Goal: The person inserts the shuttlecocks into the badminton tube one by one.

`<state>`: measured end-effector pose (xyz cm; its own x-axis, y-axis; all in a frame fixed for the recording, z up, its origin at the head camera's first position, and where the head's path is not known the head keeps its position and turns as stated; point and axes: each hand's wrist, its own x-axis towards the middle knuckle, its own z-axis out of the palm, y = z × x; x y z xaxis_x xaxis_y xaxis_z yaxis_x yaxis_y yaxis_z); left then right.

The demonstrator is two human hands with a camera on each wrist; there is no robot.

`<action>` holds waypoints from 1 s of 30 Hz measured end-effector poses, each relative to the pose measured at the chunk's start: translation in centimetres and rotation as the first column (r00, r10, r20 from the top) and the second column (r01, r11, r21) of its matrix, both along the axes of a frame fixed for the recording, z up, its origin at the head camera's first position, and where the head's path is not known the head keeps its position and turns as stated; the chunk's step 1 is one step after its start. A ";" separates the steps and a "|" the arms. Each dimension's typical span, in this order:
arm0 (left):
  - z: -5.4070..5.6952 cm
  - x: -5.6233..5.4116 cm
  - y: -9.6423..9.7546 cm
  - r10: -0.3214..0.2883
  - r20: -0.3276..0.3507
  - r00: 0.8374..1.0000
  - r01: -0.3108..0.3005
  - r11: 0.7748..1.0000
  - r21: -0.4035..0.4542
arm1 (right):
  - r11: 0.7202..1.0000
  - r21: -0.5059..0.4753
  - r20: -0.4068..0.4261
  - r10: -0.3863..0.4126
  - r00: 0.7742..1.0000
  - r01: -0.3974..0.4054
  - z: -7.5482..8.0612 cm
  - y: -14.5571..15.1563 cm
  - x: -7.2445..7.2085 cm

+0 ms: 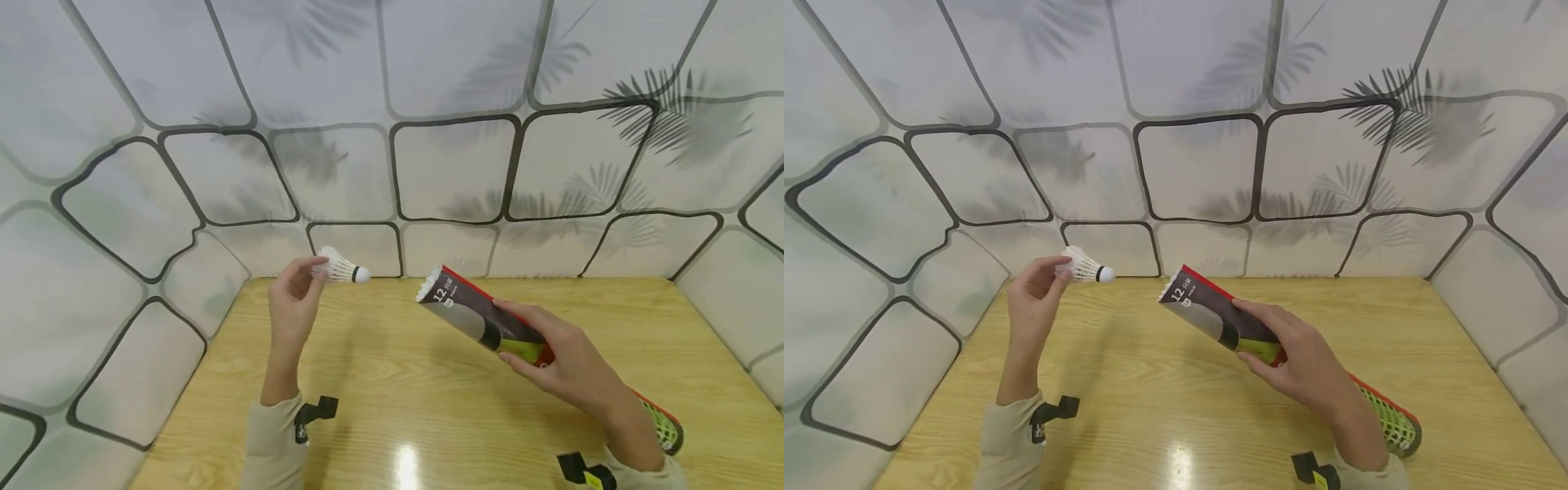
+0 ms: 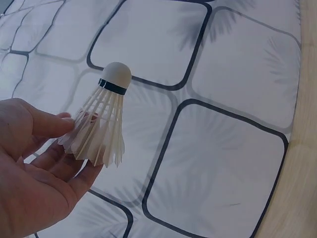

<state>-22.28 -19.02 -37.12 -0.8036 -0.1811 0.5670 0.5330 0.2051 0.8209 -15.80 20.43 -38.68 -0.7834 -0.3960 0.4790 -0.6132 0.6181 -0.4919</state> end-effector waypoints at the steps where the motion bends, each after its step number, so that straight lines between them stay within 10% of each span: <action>1: 0.2 0.2 0.2 -0.005 -0.013 1.000 0.005 1.000 0.001 | 1.000 -0.003 0.006 0.003 1.000 -0.003 0.0 0.0 0.0; 30: 0.4 2.7 6.5 -0.181 -0.168 0.969 0.161 0.979 -0.128 | 0.998 -0.024 0.040 0.065 0.997 -0.064 0.2 -1.2 0.4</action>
<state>-19.55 -12.56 -36.75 -0.7016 0.0233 0.7122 0.7032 0.1838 0.6868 -15.44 19.24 -38.48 -0.7756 -0.4358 0.4566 -0.6306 0.5661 -0.5309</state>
